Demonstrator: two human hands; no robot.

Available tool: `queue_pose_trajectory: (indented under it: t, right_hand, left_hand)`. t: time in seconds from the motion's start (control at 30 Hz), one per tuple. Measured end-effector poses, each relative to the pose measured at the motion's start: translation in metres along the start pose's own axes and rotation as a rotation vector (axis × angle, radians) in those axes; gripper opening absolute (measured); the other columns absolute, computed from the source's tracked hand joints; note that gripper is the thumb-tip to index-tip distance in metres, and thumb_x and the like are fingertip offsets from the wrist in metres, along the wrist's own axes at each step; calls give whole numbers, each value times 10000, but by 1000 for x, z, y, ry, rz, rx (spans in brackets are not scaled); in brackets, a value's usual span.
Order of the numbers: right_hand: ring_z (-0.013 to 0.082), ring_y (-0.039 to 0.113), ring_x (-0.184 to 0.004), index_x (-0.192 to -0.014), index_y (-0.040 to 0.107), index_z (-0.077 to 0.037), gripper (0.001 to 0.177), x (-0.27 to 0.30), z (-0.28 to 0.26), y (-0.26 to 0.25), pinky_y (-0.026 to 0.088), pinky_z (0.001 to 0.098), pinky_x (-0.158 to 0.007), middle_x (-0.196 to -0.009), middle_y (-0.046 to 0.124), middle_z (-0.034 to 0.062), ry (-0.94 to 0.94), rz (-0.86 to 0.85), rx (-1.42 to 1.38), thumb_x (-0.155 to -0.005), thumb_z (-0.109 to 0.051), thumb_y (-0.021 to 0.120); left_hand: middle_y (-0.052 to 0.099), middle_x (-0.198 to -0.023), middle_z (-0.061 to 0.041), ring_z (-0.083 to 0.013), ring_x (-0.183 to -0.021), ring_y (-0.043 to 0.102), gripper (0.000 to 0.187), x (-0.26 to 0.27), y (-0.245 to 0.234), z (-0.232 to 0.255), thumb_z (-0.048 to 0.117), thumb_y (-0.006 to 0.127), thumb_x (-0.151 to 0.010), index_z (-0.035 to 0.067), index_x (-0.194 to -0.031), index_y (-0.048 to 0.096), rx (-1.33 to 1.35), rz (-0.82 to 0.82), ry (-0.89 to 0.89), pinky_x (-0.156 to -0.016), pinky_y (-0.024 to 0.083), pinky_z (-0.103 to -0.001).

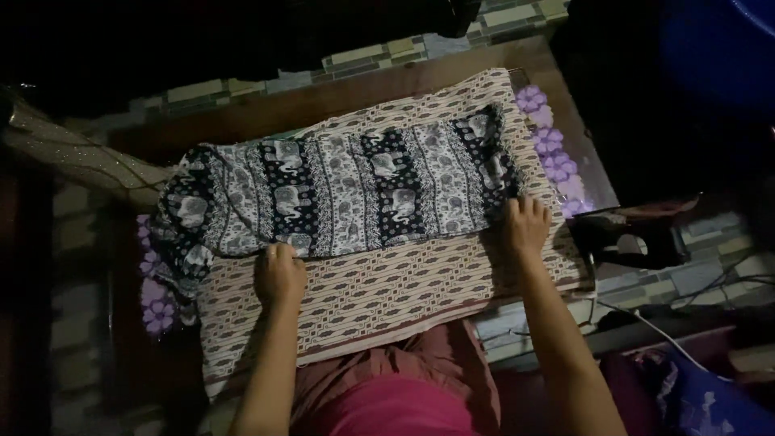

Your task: Iron and fold a patterned piece of clothing on a table.

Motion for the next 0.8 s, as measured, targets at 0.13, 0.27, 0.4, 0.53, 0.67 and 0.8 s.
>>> queue_pose_trajectory:
  t: [0.13,0.27,0.4,0.53,0.67,0.8]
  right_hand:
    - [254,572,-1067,-1037,635,-186,83,-1,20,28,434,415,-948,-1085,614,32,13,22,14,-971,-234,620]
    - [239,566,-1112,-1064,657,-199,78,5,34,36,424,415,-1012,-1111,608,17,52,86,96,-996,-220,626]
    - [254,557,-1122,-1035,675,-197,63,23,36,21,412,440,-1045,-1125,608,31,88,75,91,-991,-203,631]
    - [293,539,-1158,-1045,682,-154,105,34,21,-14,407,469,-1070,-1181,614,67,111,-17,-7,-963,-166,618]
    - [351,513,-1217,-1194,689,-86,285,38,25,-19,414,504,-1038,-1279,612,131,316,-82,-189,-921,-142,628]
    - [404,540,-1159,-1191,683,-29,397,30,29,-10,435,544,-941,-1240,641,188,590,-245,-209,-881,-278,698]
  left_hand:
    - [645,-1070,-117,-380,-945,629,181,1,-6,-6,174,724,-805,126,-976,684,-14,32,9,-766,522,-507]
    - [659,-1040,-100,-376,-944,627,137,9,5,-24,156,706,-820,130,-952,684,-16,43,-8,-767,502,-527]
    - [657,-1048,-116,-371,-1044,601,148,20,34,-40,120,694,-823,101,-969,678,11,142,71,-888,455,-540]
    - [656,-1167,-100,-357,-1173,555,155,28,30,-16,106,686,-878,105,-1033,673,-69,28,-16,-998,392,-533]
    - [587,-1291,-106,-345,-1286,475,389,30,51,18,101,697,-769,134,-1155,660,-128,-49,165,-1089,289,-563]
    - [592,-1309,-70,-320,-1258,497,397,34,72,52,65,631,-844,156,-1230,659,76,-190,365,-1072,335,-528]
Point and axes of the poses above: each hand's wrist, its own x-axis away from the middle knuckle, its own y-axis out of the palm, z = x × y, the point moved 4 cm from there along -x, towards the middle knuckle
